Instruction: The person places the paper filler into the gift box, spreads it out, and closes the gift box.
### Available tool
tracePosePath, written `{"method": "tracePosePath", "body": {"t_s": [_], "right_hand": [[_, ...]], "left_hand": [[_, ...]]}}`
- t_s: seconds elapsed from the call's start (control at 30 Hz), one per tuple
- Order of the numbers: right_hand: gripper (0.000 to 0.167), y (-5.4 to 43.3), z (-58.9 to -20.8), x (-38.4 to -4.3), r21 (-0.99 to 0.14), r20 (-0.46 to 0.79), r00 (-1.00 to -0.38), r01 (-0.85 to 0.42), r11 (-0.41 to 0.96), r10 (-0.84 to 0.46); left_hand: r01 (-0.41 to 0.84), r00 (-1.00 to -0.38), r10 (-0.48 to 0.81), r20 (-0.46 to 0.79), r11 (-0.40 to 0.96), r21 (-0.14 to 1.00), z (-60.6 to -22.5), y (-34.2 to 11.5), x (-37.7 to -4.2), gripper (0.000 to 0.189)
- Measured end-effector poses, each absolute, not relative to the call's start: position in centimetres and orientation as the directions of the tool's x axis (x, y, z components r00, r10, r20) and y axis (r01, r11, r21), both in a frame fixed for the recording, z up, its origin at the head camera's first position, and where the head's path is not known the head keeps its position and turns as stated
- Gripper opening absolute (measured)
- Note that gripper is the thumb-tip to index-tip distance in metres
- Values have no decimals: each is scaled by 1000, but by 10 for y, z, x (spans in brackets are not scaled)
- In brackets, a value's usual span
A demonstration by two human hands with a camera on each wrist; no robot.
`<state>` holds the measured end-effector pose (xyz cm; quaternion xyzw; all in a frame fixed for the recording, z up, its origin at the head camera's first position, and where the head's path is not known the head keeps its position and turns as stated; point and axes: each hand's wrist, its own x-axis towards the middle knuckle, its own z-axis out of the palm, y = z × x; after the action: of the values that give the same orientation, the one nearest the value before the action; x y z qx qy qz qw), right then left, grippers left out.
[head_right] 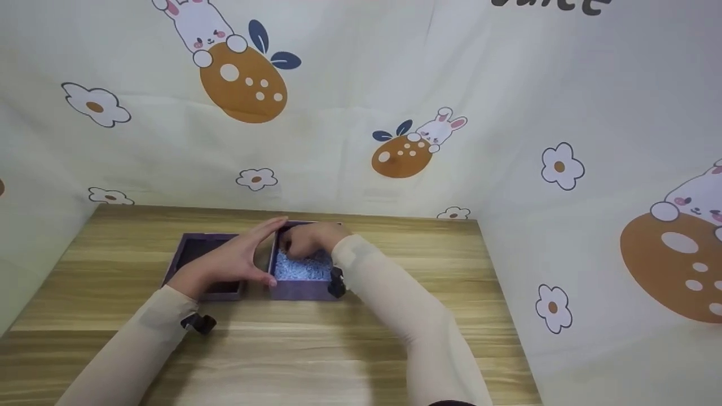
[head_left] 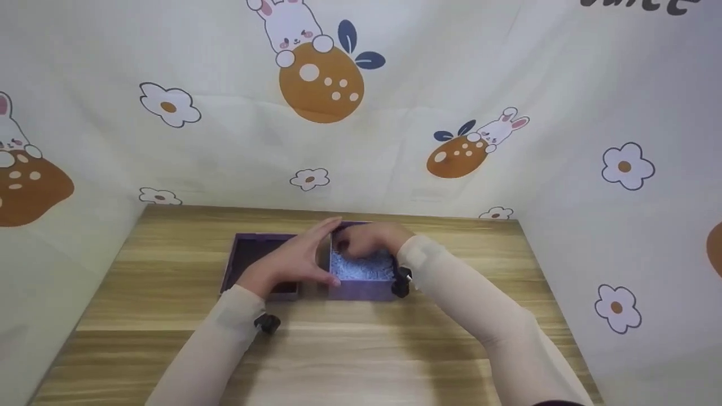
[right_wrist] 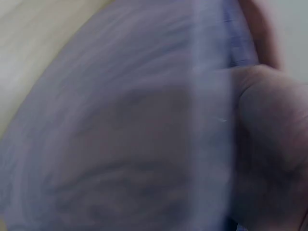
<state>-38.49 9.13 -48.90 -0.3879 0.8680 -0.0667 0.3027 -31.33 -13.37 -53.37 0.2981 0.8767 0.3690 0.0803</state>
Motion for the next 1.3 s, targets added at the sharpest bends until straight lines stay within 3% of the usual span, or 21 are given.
{"method": "tracePosePath", "body": {"t_s": [0.13, 0.27, 0.4, 0.6, 0.73, 0.87, 1.0, 1.3], "right_hand": [[53, 96, -481, -383, -351, -489, -501, -637, 686, -715], [32, 106, -463, -385, -357, -512, -484, -631, 689, -709], [11, 113, -454, -387, -313, -620, -459, -598, 738, -636], [13, 110, -475, -388, -288, -742, -360, -590, 754, -565], [18, 110, -480, -388, -308, -730, -362, -584, 751, -580], [5, 112, -471, -389, -354, -712, -391, -518, 779, -583], [20, 113, -466, -389, -348, -694, -452, -471, 810, -561], [39, 111, -475, -384, -288, -680, -465, -542, 790, -567]], "left_hand": [[466, -809, 583, 75, 558, 687, -532, -132, -315, 142], [471, -805, 588, 78, 554, 687, -532, -129, -315, 143], [460, -812, 579, 73, 558, 691, -531, -129, -315, 145], [455, -810, 584, 54, 567, 687, -533, -129, -314, 145], [466, -806, 587, 72, 555, 689, -534, -128, -314, 143], [458, -809, 585, 65, 556, 694, -536, -129, -313, 144], [455, -807, 588, 59, 554, 697, -537, -130, -312, 143], [442, -818, 572, 55, 566, 696, -535, -132, -311, 145]]}}
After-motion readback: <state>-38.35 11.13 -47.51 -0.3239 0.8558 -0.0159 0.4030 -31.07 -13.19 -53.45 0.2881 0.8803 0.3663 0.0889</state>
